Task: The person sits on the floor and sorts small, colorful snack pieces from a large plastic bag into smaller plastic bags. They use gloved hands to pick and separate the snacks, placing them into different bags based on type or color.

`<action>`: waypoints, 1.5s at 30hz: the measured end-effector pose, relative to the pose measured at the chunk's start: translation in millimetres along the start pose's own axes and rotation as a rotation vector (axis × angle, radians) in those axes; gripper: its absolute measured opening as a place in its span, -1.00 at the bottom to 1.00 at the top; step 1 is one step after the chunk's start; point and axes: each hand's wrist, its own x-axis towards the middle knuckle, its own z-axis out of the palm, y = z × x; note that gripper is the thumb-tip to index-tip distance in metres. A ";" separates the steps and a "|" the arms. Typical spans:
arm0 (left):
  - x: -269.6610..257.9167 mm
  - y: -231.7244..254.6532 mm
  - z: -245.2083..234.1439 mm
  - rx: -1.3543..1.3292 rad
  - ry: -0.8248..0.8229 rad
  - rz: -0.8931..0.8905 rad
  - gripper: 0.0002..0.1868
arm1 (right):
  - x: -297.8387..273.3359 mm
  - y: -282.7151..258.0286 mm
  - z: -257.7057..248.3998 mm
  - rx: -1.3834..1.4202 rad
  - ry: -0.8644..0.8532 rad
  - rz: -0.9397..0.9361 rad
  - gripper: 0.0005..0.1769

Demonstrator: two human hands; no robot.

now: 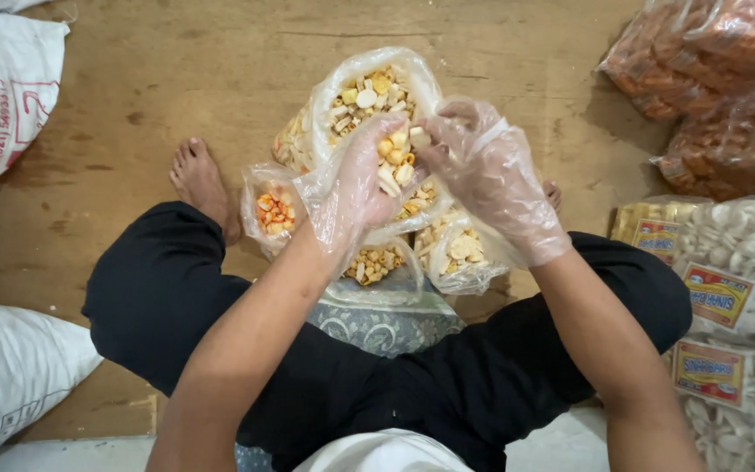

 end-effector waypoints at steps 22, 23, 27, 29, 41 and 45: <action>39.5 -39.8 -31.1 0.155 0.007 -0.154 -0.68 | -45.3 122.6 -22.2 -0.122 -0.427 0.168 -0.59; 33.3 -41.8 -22.8 0.155 0.004 -0.158 -0.68 | -35.8 91.8 -33.0 -0.124 -0.425 0.173 -0.59; 27.4 -47.7 0.0 0.205 0.105 -0.167 -0.73 | -6.2 17.8 -55.8 -0.041 -0.356 0.077 -0.63; 29.8 -51.0 3.3 0.206 0.129 -0.182 -0.76 | -3.6 30.1 -43.7 -0.078 -0.400 0.092 -0.65; 23.6 -49.2 18.5 0.159 0.197 -0.142 -0.73 | 8.7 61.1 -17.6 -0.457 -0.367 -0.028 -0.62; 28.8 -50.1 11.5 0.079 0.185 -0.126 -0.77 | 2.2 52.7 -32.7 -0.570 -0.317 -0.185 -0.66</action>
